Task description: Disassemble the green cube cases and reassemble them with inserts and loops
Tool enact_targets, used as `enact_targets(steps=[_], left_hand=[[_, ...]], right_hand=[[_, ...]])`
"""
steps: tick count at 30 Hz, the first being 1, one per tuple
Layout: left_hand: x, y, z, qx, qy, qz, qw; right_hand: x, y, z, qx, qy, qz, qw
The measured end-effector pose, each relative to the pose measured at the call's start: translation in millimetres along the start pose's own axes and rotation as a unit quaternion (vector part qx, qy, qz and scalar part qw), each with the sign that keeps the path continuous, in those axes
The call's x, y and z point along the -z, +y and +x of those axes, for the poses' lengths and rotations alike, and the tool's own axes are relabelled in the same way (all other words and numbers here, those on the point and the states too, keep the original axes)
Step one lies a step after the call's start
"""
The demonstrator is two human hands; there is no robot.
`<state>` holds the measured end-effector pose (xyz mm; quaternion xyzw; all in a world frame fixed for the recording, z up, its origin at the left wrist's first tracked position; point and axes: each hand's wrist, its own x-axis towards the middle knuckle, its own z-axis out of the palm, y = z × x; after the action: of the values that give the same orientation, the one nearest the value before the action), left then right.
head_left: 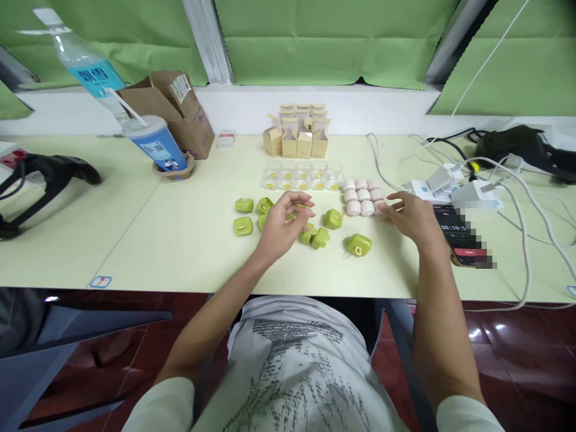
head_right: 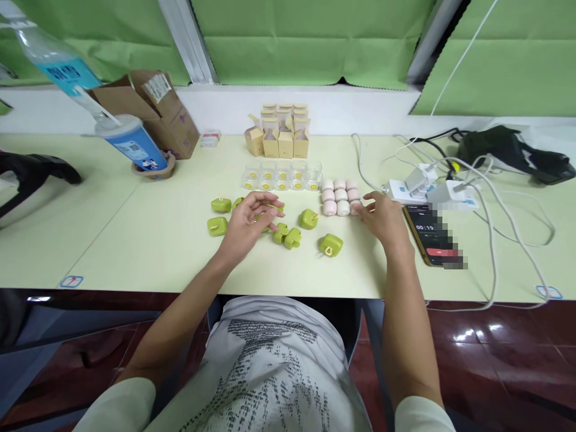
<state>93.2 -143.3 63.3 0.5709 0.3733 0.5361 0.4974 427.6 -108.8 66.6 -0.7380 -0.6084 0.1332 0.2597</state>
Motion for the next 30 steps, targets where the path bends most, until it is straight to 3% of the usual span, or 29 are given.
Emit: enact_targets(steps=[3,7,10,12,14,17,20,25,30], left_hand=[[-0.1,-1.3,0.1,-0.001,0.001,0.005,1.000],[-1.1,-2.6,-0.1,-0.005,-0.004,0.013,1.000],[-2.4,-1.2,-1.0,-0.006,-0.014,0.031,0.999],[-3.9,0.6,-2.7,-0.011,-0.025,0.046,0.999],[-6.2,2.3,-5.4,-0.019,-0.044,0.052,0.998],[-10.8,1.9,-9.5,-0.012,-0.098,0.023,0.995],[-12.8,-2.9,-9.8,-0.007,-0.120,-0.009,0.993],[-4.6,-6.3,-4.4,-0.107,-0.044,0.065,0.991],[-0.8,-1.6,-6.3,-0.199,-0.022,0.152,0.968]], right_hand=[[12.9,-10.9,-19.6,0.085,-0.003,-0.021,0.996],[12.7,-28.2,-49.2,0.208,-0.166,-0.042,0.963],[6.3,-37.2,-56.6,0.235,-0.247,-0.112,0.934],[7.6,-41.3,-56.1,0.236,-0.254,-0.105,0.932],[12.2,-46.7,-56.2,0.241,-0.214,-0.057,0.945],[12.6,-62.6,-62.9,0.267,-0.088,0.038,0.959],[-1.5,-85.5,-74.4,0.332,0.009,0.102,0.938],[-26.9,-107.8,-84.3,0.425,-0.013,0.169,0.889],[-38.4,-104.5,-76.2,0.433,0.073,0.188,0.878]])
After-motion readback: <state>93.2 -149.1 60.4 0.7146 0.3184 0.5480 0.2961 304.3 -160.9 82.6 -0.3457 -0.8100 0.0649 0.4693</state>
